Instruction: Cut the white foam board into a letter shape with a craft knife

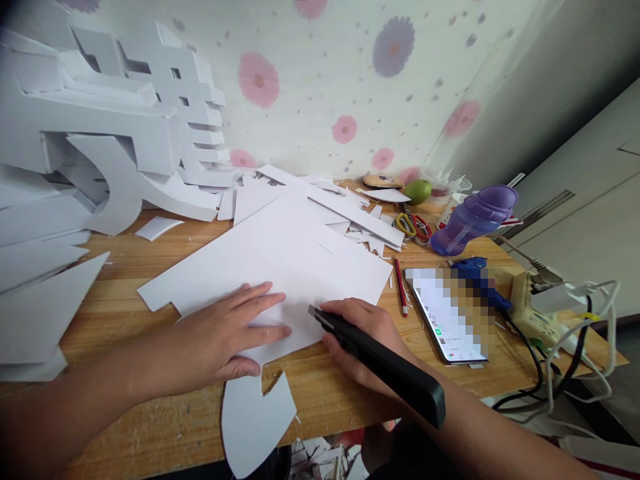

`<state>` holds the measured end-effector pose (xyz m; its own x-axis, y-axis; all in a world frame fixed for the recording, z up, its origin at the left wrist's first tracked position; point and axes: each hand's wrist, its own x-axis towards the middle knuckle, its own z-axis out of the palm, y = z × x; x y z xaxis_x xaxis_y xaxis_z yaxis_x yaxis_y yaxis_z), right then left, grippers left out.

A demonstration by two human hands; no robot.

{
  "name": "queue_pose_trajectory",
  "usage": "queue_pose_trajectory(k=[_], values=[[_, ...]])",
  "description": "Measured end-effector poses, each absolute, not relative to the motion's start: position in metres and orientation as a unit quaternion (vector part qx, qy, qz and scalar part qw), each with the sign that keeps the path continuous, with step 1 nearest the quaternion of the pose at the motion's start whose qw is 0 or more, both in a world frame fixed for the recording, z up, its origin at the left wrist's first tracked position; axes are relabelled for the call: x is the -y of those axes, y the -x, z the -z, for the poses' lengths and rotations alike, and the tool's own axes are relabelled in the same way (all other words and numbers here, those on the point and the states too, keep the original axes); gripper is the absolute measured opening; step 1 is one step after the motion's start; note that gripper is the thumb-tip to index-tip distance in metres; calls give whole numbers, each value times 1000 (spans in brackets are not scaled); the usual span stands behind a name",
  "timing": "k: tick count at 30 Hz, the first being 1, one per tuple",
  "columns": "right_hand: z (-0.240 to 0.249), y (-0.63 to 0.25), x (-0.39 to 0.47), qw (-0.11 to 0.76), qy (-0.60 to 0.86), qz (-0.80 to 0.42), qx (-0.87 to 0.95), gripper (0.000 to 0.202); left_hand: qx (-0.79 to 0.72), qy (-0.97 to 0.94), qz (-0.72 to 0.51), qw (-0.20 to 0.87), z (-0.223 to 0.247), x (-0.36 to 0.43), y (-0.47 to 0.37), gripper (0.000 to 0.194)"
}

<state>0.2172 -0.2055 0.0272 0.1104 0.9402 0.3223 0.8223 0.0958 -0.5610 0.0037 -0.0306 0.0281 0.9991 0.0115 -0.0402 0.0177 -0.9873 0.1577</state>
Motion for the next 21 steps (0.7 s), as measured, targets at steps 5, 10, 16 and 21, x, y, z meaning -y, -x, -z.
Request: queue_pose_trajectory(k=[5,10,16,21], values=[[-28,-218,205,334,665,-86,663,27,-12,-996,17,82,-27,31,-2,52],[-28,-219,205,332,663,-93,665,27,-9,-997,24,74,-30,32,-2,51],[-26,-219,206,337,655,-98,669,27,-10,-997,9,72,-28,33,0,51],[-24,-220,206,334,656,-100,669,27,-8,-997,9,72,-26,32,-1,50]])
